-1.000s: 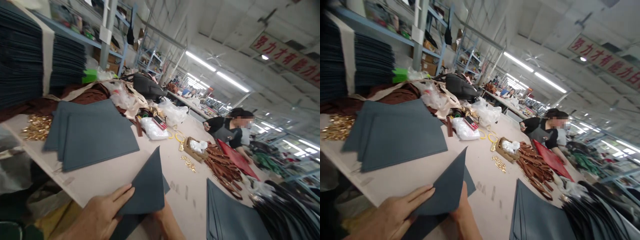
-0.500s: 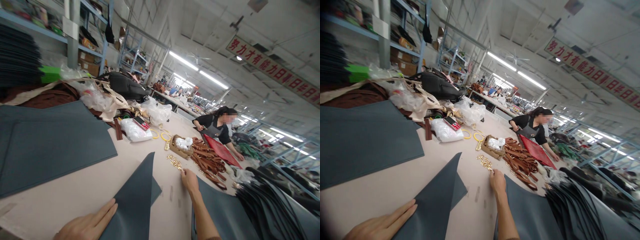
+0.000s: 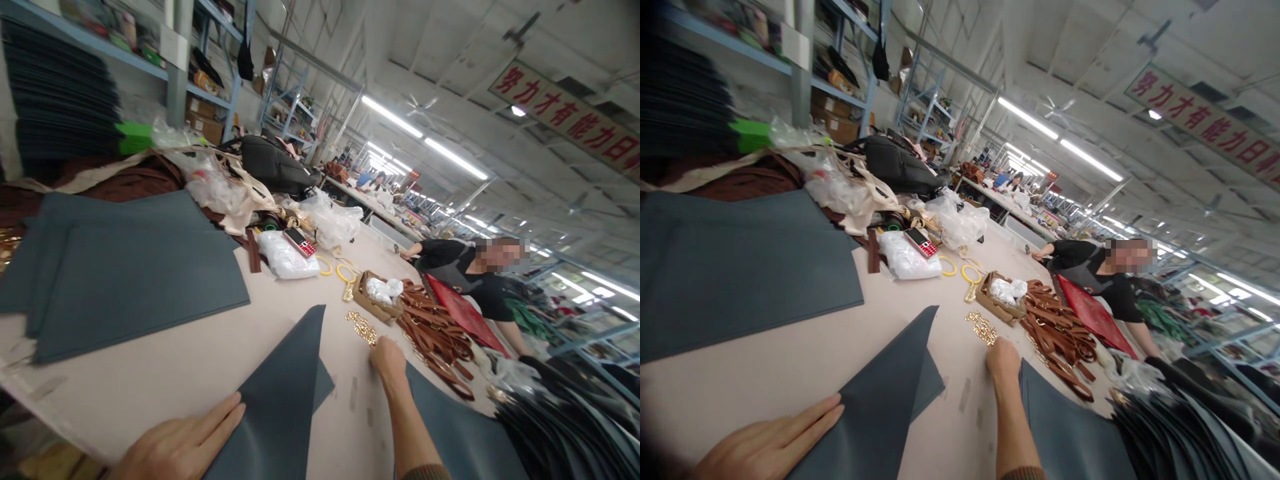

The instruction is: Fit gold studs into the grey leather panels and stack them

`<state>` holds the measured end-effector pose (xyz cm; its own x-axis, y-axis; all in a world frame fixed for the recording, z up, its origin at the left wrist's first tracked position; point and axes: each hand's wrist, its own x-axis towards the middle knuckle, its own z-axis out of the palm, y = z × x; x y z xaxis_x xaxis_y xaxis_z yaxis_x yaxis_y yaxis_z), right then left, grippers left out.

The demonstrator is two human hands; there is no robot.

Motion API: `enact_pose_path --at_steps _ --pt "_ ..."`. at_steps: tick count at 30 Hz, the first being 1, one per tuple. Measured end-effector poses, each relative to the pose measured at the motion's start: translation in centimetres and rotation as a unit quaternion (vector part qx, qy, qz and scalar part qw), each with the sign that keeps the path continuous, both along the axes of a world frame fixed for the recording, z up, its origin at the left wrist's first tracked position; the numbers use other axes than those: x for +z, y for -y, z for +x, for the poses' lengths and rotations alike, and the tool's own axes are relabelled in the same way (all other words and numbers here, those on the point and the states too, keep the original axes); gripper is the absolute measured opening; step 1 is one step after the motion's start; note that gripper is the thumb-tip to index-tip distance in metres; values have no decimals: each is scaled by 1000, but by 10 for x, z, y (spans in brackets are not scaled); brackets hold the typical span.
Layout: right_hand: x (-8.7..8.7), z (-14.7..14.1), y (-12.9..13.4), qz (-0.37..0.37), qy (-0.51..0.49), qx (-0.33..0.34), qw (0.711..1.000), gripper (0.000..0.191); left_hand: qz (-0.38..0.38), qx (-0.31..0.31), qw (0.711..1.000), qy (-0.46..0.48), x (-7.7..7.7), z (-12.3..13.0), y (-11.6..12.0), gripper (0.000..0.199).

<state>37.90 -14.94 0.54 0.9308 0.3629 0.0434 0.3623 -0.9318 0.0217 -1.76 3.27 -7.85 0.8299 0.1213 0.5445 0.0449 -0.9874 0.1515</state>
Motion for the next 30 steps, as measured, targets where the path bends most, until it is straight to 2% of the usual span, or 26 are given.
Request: enact_pose_path --at_steps 4,7,10,12,14,16,17,18,22,26,30 --pt "6 -3 10 74 -24 -6 997 24 -3 3 999 -45 20 -1 5 83" --pt "14 -9 25 160 -62 -11 985 21 -19 -3 996 -89 31 0 8 79" --pt "20 -27 35 264 -112 -4 958 36 -64 -3 990 -124 37 1 10 79" --pt "25 -49 32 351 -154 12 924 47 -92 -6 985 -149 40 1 10 78" --pt "31 -80 19 452 -217 23 865 53 -106 -17 979 -171 43 0 11 76" --pt "38 -117 -2 510 -294 36 808 56 -111 -27 977 -180 46 0 10 71" --pt "41 -136 -14 509 -331 49 793 55 -112 -31 977 -180 48 0 9 68" --pt "42 -155 -26 485 -364 71 792 52 -111 -33 977 -178 49 0 9 64" --pt "33 -212 -66 355 -424 184 813 37 -100 -34 979 -172 52 -1 8 54" --pt "19 -233 -87 236 -392 266 848 22 -85 -30 982 -164 52 -1 9 36" --pt "22 -239 -94 141 -329 320 877 19 -83 -32 986 -143 50 0 10 40"
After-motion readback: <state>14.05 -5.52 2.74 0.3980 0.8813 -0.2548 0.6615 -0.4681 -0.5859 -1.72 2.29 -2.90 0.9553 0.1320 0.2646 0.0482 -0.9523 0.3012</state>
